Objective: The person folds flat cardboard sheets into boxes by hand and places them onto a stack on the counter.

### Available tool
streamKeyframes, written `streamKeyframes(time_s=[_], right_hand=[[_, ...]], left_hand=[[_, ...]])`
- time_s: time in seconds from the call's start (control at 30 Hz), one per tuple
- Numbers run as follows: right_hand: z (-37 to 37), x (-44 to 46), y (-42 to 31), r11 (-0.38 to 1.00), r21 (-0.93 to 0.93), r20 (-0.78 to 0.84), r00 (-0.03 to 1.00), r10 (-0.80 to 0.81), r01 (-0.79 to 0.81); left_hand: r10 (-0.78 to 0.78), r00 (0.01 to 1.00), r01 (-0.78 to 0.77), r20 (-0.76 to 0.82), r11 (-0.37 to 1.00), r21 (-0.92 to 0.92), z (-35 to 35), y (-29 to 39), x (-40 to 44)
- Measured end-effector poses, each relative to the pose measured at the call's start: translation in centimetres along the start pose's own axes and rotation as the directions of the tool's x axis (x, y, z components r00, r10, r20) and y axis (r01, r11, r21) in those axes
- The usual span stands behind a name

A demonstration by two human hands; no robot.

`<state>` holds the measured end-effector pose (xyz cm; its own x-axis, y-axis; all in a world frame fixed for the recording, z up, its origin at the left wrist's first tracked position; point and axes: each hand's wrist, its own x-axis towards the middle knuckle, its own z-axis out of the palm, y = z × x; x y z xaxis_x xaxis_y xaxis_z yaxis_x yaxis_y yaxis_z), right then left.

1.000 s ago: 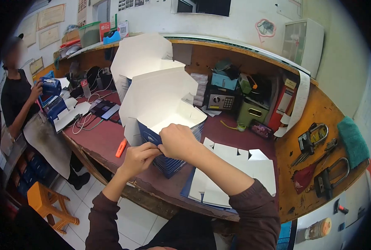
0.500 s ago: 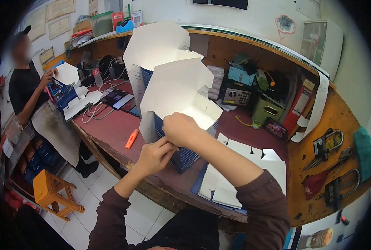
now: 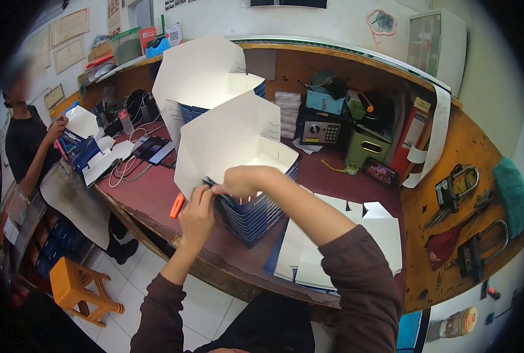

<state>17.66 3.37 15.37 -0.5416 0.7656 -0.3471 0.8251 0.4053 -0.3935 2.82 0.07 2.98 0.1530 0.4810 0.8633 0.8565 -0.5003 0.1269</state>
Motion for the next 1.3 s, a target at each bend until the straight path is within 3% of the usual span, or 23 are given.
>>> streamKeyframes(time_s=[0.03, 0.07, 0.1, 0.13, 0.17, 0.2, 0.27, 0.33, 0.53, 0.6, 0.63, 0.7, 0.73, 0.8, 0.87, 0.9, 0.93, 0.97, 1.0, 1.1, 1.17, 1.23, 1.3], right_hand=[[-0.6, -0.4, 1.3, 0.967, 0.256, -0.005, 1.000, -0.014, 0.015], [-1.6, -0.7, 2.7, 0.993, -0.028, -0.277, 0.954, -0.118, 0.115], [-2.4, 0.2, 4.3, 0.957, -0.253, -0.511, 0.859, -0.005, -0.145], [-3.1, -0.7, 4.8, 0.908, -0.259, -0.674, 0.735, 0.075, -0.330], [-3.6, -0.3, 6.2, 0.852, -0.288, -0.733, 0.673, 0.097, -0.436], [-4.2, 0.3, 7.7, 0.853, -0.282, -0.739, 0.667, 0.099, -0.439], [-4.8, 2.1, 10.6, 0.919, -0.281, -0.427, 0.894, 0.138, -0.276], [-4.2, 3.4, 12.0, 0.916, -0.300, -0.424, 0.898, 0.121, -0.265], [-3.0, 3.1, 12.2, 0.939, -0.210, -0.510, 0.850, 0.131, -0.271], [-2.7, 2.0, 11.5, 0.966, 0.023, -0.713, 0.673, 0.195, -0.256], [-2.3, 1.1, 11.4, 0.964, 0.032, -0.710, 0.673, 0.208, -0.264], [-1.1, -0.9, 11.4, 0.998, 0.064, -0.948, 0.314, 0.053, 0.023], [-0.2, -2.2, 11.3, 0.997, 0.077, -0.944, 0.321, 0.070, 0.009], [1.8, -5.7, 11.3, 0.942, 0.108, -0.984, 0.173, 0.054, 0.319], [4.9, -9.6, 10.9, 0.839, 0.175, -0.983, 0.141, 0.118, 0.516], [6.7, -11.4, 11.0, 0.836, 0.154, -0.987, 0.111, 0.112, 0.527], [8.5, -13.0, 10.8, 0.800, 0.224, -0.974, 0.113, 0.195, 0.557], [10.3, -14.3, 10.5, 0.756, 0.289, -0.955, 0.117, 0.274, 0.587], [12.1, -15.4, 10.5, 0.738, 0.334, -0.939, 0.138, 0.316, 0.587], [16.7, -18.2, 9.7, 0.699, 0.488, -0.872, 0.274, 0.405, 0.522], [18.7, -20.1, 9.2, 0.671, 0.557, -0.824, 0.422, 0.377, 0.489], [20.4, -21.3, 8.9, 0.663, 0.587, -0.794, 0.490, 0.360, 0.464], [21.6, -21.7, 8.5, 0.704, 0.614, -0.701, 0.657, 0.278, 0.356]], left_hand=[[-0.057, 0.996, 0.062, 0.075, 0.996, -0.071, -0.2, 0.1, -0.4], [-0.054, 0.996, 0.059, 0.069, 0.995, -0.076, -0.3, 0.6, -0.7], [-0.058, 0.998, 0.054, -0.020, 0.987, -0.152, -0.7, 1.6, -0.7], [-0.065, 0.992, 0.040, -0.106, 0.974, -0.225, -0.9, 2.4, -0.8], [-0.080, 0.996, 0.054, -0.049, 0.914, -0.403, -0.5, 2.5, -1.2], [-0.071, 0.996, 0.045, -0.050, 0.914, -0.404, -0.6, 3.0, -0.7], [0.124, 0.992, -0.126, -0.026, 0.963, -0.239, -0.9, 4.4, 0.6], [0.113, 0.993, -0.116, -0.030, 0.948, -0.295, 0.9, 4.2, 0.7], [0.058, 0.972, -0.133, -0.228, 0.935, -0.328, 2.5, 4.2, -0.3], [0.051, 0.972, -0.133, -0.230, 0.925, -0.355, 2.7, 4.3, -0.6], [0.047, 0.974, -0.122, -0.220, 0.932, -0.342, 2.6, 4.3, -0.8], [0.040, 0.985, -0.089, -0.171, 0.952, -0.293, 2.4, 4.1, -1.0], [0.036, 0.987, -0.083, -0.156, 0.948, -0.307, 1.8, 4.6, -0.8], [-0.068, 0.991, 0.065, -0.119, 0.997, -0.032, 0.6, 6.2, -0.4], [-0.122, 0.978, 0.117, -0.169, 0.992, -0.040, 0.7, 8.5, -1.6], [-0.024, 0.995, 0.004, -0.092, 0.977, -0.212, 0.6, 10.2, -2.2], [0.086, 0.996, -0.094, -0.037, 0.918, -0.384, 0.7, 12.0, -2.8], [0.313, 0.932, -0.165, 0.181, 0.813, -0.558, 1.3, 14.1, -3.3], [0.545, 0.771, -0.169, 0.328, 0.672, -0.721, 2.0, 16.0, -3.8], [0.636, 0.658, -0.149, 0.402, 0.634, -0.759, 4.7, 18.8, -6.6], [0.627, 0.413, -0.037, 0.660, 0.736, -0.676, 5.3, 19.3, -5.5], [0.676, 0.406, -0.023, 0.616, 0.681, -0.732, 6.5, 18.6, -5.4], [0.721, 0.452, -0.014, 0.526, 0.595, -0.804, 7.4, 17.9, -5.2]])
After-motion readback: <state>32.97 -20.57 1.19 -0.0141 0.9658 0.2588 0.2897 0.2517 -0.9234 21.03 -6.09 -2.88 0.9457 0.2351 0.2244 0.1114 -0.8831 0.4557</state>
